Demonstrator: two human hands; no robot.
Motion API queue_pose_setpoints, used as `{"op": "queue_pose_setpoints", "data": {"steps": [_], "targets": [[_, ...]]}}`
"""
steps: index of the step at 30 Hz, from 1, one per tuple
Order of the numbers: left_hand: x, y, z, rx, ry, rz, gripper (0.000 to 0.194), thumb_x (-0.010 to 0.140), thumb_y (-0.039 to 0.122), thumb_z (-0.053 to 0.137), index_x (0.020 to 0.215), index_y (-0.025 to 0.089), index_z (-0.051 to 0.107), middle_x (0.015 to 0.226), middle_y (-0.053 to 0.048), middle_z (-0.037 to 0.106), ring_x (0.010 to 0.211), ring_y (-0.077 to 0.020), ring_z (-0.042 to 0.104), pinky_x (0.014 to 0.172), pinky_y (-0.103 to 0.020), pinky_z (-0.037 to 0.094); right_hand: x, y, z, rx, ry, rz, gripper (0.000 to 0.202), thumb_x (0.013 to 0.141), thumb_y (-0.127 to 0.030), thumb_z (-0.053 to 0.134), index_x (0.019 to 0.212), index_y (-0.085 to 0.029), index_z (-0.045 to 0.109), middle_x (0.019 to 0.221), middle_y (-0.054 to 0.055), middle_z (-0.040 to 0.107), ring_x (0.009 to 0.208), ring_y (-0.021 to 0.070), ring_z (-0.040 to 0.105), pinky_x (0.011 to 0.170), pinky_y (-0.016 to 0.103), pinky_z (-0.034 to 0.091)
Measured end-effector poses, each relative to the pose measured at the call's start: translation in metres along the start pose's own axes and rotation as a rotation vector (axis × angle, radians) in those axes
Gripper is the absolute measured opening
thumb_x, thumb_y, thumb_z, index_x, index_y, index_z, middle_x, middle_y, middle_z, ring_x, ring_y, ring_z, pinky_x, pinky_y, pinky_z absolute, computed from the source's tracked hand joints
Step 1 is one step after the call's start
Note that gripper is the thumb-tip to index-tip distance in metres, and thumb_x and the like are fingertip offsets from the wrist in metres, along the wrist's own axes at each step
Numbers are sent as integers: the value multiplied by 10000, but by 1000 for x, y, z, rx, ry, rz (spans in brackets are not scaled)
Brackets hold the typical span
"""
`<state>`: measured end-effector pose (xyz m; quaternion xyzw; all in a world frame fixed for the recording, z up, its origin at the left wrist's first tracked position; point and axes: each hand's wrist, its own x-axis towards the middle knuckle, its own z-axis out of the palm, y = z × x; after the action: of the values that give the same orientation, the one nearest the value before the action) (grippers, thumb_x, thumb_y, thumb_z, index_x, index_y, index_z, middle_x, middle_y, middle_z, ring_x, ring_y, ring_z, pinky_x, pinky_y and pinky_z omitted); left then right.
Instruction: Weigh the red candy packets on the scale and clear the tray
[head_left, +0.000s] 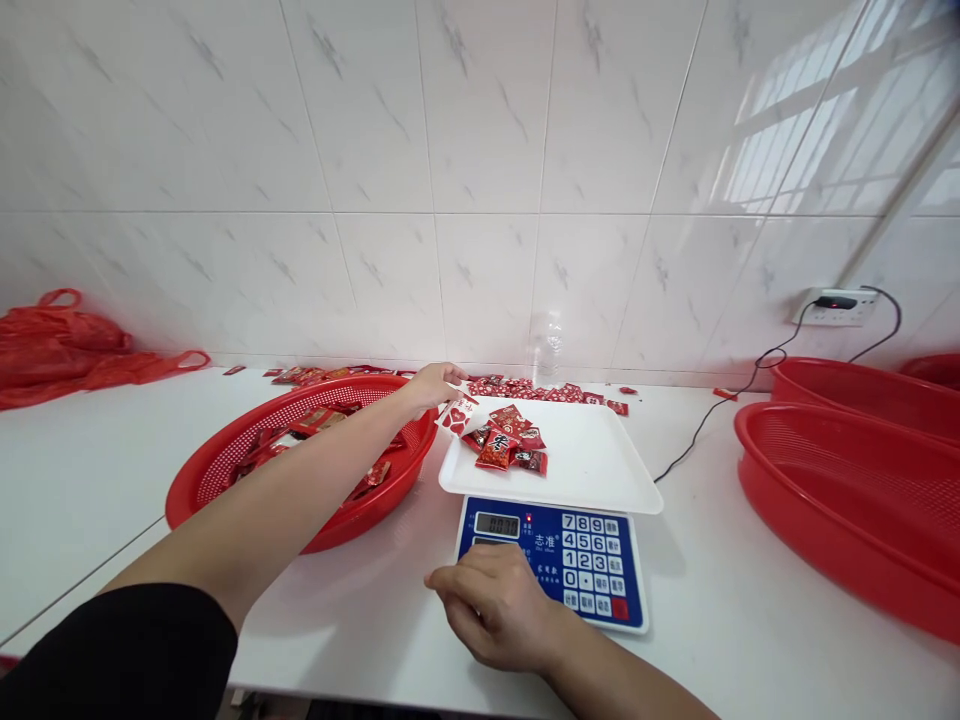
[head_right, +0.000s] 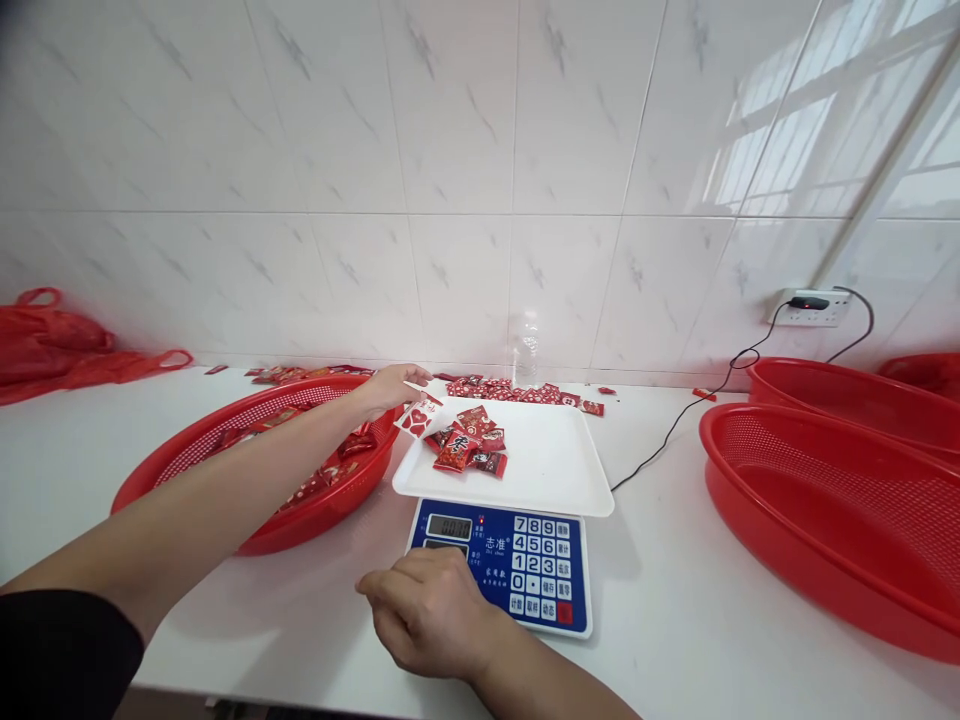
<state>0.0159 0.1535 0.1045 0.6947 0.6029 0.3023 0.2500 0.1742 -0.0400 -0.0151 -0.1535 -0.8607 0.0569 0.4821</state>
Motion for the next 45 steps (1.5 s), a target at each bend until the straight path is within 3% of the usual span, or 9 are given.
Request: {"op": "queue_pose_setpoints", "data": {"steps": [3,9,16,20,26,32,34,39,45], "targets": [[6,-4,8,42,40,-22,462,613,49,632,1061,162,640,1156,-85,646,937,-194,636,691,-243,507,1,-1,-2,-5,2,-5,238,834,-112,459,1028,-164,587,696,16,672,559,120,580,542,231,433],[2,2,37,29,-91,62,397,689,102,629,1066,223,659,1158,-41,676,1030,-204,638,859,-281,499,1,0,-1,-26,-18,0,236,852,-125,430,1034,-174,572,693,16,669,559,123,587,539,235,434],[-56,26,29,-173,226,338,313,909,270,466,1208,205,532,1316,-64,564,1238,-183,509,1066,-342,385,0,-1,-1,-27,-18,-6,266,823,-127,441,1048,-195,565,704,12,674,569,128,599,535,240,439],[-109,1,43,-272,510,579,260,929,301,494,1172,219,536,1172,-74,613,1124,-200,579,1002,-377,461,1,-2,-3,-33,6,-41,281,818,-132,424,1057,-200,554,683,8,665,547,126,594,509,238,433],[-137,-48,68,-92,645,816,348,911,184,500,1257,222,482,1188,-96,587,1133,-224,565,990,-419,468,1,-7,-8,30,174,-159,285,829,-114,442,1074,-203,556,685,13,669,538,122,586,510,246,454],[-145,-60,66,-116,534,866,377,933,221,465,1309,239,445,1245,-97,579,1179,-231,544,1010,-432,458,20,9,-52,425,523,639,204,925,-286,447,1101,-224,529,683,-12,620,506,95,542,448,218,436],[-144,-61,67,-208,486,837,391,943,253,450,1333,237,420,1281,-110,555,1211,-240,524,1035,-451,434,28,23,-74,423,554,777,234,889,-322,495,1095,-220,538,764,13,634,565,95,553,472,218,439],[-140,-59,70,-432,328,746,483,949,351,449,1404,235,340,1425,-126,425,1326,-258,410,1120,-483,323,37,54,-108,203,351,901,360,840,-385,566,1165,-232,549,1081,69,634,992,183,605,758,324,528],[-142,-56,70,-478,250,733,568,944,447,432,1451,247,275,1508,-116,321,1396,-276,296,1158,-500,240,47,80,-92,-130,-3,830,549,844,-479,578,1327,-247,462,1416,103,438,1327,260,383,1052,475,380]]}}
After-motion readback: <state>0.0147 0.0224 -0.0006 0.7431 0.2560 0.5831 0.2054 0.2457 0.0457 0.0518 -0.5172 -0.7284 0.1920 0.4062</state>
